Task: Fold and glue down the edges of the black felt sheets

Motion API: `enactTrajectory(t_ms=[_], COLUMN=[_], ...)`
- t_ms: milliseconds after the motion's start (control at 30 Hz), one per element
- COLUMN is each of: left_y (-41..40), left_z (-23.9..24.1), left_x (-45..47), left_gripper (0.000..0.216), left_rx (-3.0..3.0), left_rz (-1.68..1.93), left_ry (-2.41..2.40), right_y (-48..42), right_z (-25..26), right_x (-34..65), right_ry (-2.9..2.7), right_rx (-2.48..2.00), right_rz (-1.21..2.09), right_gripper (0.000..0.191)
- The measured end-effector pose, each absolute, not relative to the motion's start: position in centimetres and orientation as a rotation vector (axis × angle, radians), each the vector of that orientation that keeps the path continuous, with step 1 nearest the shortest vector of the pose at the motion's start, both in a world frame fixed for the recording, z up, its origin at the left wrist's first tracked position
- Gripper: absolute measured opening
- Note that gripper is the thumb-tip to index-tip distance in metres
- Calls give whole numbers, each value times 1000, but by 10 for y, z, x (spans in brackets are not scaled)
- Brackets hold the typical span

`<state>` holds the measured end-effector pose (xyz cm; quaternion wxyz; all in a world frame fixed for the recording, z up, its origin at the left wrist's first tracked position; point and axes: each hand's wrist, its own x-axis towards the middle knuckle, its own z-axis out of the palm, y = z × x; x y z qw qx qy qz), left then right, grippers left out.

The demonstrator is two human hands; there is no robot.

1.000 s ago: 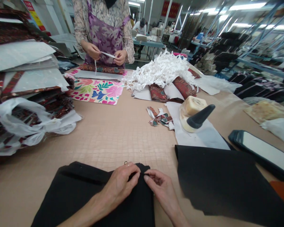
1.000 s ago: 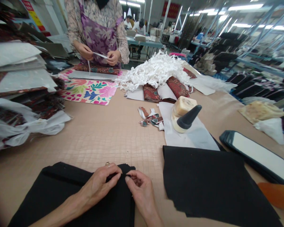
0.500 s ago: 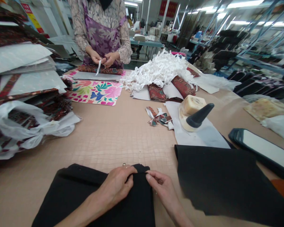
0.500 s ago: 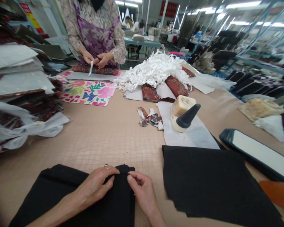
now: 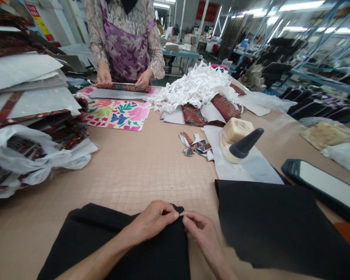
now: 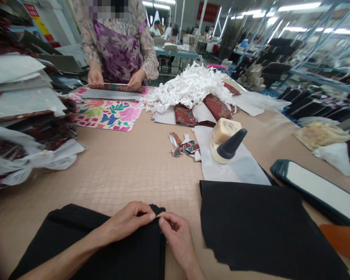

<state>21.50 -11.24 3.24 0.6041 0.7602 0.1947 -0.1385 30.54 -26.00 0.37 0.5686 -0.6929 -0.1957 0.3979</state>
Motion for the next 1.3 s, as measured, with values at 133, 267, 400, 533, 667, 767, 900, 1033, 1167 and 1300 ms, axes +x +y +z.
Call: enactTrajectory(t_ms=[133,267,400,533,667,767,900,1033,1167,1300], left_y=[-116,-118,-120,-123,-117,-106,-96,-98,-102,-107], left_z=[32,27,23,22,31,42,47,39,32,27], left_x=[215,214,216,217,209,196,178,169,164,158], left_gripper=[32,26,23,22,16,24,34,22,16,16], left_rx=[1753,1794,1819,1844,1815,1791,1901,2005,2128,2292], left_rz=[-316,-282,-271,-245,-278,-368,-367,-339,-273,-200], left_ry=[468,471,488,506,463,438,493,552,612,608], right_y=[-260,-260,-263,-263,-258,-255,-256,-257,-256,-257], right_z=[8,10,9,5,4,5,3,-3,-9,-16], right_x=[307,309,312,310,307,305,303,301,299,297], right_ry=[-457,-468,-499,-513,-435,-393,-376,-380,-431,-553], right_rx=[-1604,-1596,-1586,-1587,-1631,-1662,-1744,-1804,-1847,-1958], right_rz=[973,1024,1042,1011,965,917,888,877,847,752], right_gripper=[38,38,38,39,37,40,40,41,39,37])
